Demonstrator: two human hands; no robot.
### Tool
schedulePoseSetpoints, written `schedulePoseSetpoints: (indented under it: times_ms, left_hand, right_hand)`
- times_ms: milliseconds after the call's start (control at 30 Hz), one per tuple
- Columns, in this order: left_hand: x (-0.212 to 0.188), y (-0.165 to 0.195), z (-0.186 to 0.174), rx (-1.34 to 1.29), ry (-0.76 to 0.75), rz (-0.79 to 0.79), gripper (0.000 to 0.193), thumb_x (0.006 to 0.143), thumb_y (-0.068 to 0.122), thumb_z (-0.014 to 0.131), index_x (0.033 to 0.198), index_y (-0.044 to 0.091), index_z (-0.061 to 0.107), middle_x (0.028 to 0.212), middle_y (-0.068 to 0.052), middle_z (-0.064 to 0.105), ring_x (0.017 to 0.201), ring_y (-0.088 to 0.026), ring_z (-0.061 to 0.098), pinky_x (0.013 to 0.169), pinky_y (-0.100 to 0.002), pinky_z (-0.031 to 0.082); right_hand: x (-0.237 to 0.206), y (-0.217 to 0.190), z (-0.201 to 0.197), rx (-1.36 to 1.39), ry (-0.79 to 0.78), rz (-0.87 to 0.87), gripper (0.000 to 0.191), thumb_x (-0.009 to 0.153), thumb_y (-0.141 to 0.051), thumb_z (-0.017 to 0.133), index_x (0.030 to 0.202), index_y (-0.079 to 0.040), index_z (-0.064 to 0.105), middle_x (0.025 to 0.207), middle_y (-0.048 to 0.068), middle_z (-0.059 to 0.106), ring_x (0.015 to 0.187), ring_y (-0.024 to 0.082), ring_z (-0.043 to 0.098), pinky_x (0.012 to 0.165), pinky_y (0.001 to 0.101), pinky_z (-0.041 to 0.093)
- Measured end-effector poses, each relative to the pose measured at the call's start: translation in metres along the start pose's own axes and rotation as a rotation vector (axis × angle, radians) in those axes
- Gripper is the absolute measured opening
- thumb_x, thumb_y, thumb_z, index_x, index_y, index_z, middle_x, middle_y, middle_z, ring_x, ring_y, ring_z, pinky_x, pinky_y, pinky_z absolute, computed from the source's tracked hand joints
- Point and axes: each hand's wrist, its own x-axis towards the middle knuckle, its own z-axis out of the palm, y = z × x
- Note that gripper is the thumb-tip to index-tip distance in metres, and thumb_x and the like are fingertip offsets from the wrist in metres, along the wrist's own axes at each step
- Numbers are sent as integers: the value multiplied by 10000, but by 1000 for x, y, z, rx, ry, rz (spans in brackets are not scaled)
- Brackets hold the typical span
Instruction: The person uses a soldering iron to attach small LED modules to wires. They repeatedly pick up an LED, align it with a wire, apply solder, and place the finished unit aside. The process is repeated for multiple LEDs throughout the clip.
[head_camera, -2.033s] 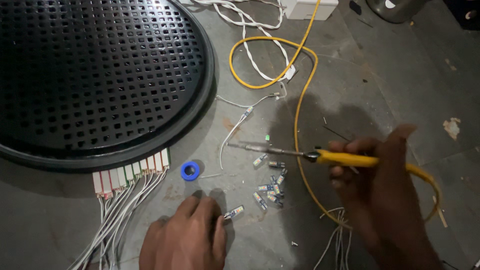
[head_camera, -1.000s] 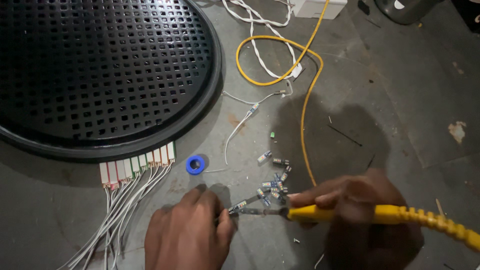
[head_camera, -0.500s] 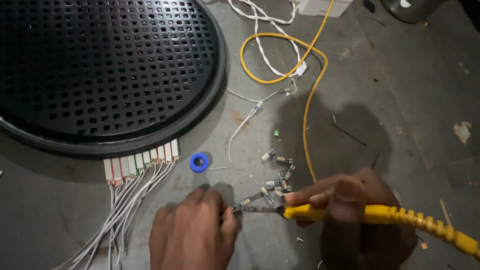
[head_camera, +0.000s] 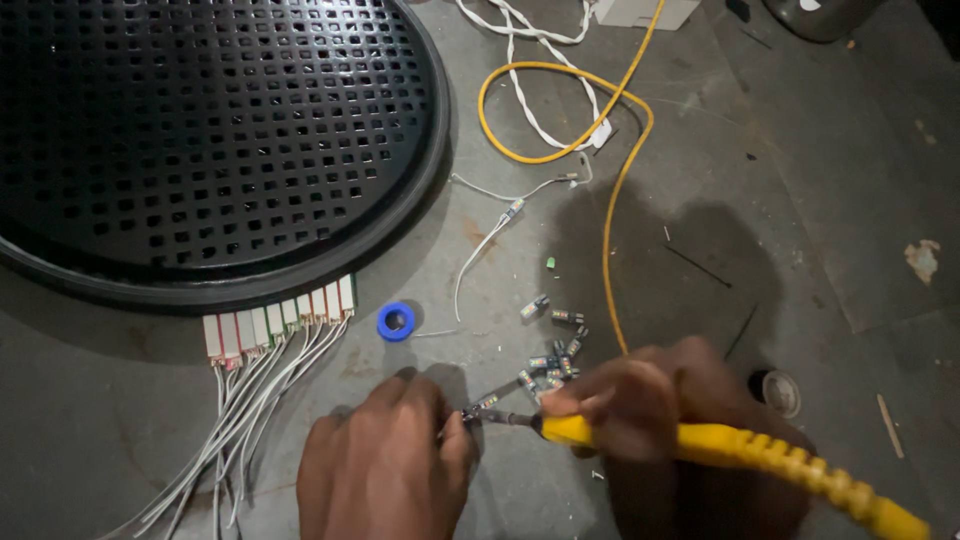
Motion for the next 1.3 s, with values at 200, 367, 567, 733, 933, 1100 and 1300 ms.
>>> schedulePoseSetpoints:
  times_ms: [200, 367, 567, 733, 933, 1100, 1300]
  left_hand:
    - [1, 0, 0, -13, 34, 11, 225, 782, 333, 768, 743, 129, 685, 806, -67, 691, 719, -301, 707, 713, -468, 499]
    - [1, 1, 0, 9, -2, -14, 201, 788, 322, 758, 773, 135, 684, 810, -64, 689, 725, -291, 709, 740, -453, 505]
    - [1, 1, -2, -4, 15, 10, 206, 785, 319, 766, 754, 132, 688, 811, -65, 692, 729, -288, 711, 737, -453, 504]
    - [0, 2, -4, -31, -35, -45, 189, 814, 303, 746, 771, 129, 686, 816, -58, 688, 743, -276, 711, 753, -441, 486]
    - [0, 3, -5, -15, -52, -51, 178, 829, 305, 739, 774, 143, 690, 820, -50, 688, 760, -271, 708, 762, -439, 475]
    - [-1, 5, -4, -53, 143, 66, 179, 769, 297, 766, 797, 140, 686, 813, -71, 697, 724, -322, 695, 705, -477, 482]
    - [0, 7, -5, 4, 43, 22, 192, 791, 317, 750, 779, 142, 673, 834, -65, 693, 730, -315, 698, 720, -471, 511]
  right_hand:
    - [-12, 7, 5, 39, 237, 51, 443, 1090, -357, 504, 793, -67, 661, 758, 19, 752, 610, 94, 688, 630, 241, 577]
    - [-41, 49, 5, 55, 228, 57, 453, 1083, -365, 523, 790, -55, 673, 731, 29, 741, 575, 99, 682, 610, 247, 568]
    - [-30, 37, 5, 39, 176, 88, 442, 1075, -381, 525, 805, -58, 661, 770, 35, 714, 621, 119, 679, 612, 249, 594]
    - [-28, 35, 8, 82, 182, 79, 426, 1073, -355, 536, 806, -47, 660, 741, 45, 760, 579, 111, 687, 604, 256, 577]
    - [-30, 39, 6, 56, 126, 42, 395, 1068, -333, 543, 808, -55, 648, 741, 39, 755, 589, 105, 687, 585, 245, 581]
    - [-25, 29, 10, 4, 102, 46, 370, 1063, -314, 550, 813, -55, 631, 732, 39, 748, 584, 101, 691, 566, 244, 585]
    - [-21, 25, 10, 6, 104, 76, 340, 1056, -292, 559, 818, -55, 611, 722, 39, 739, 577, 97, 696, 544, 243, 589]
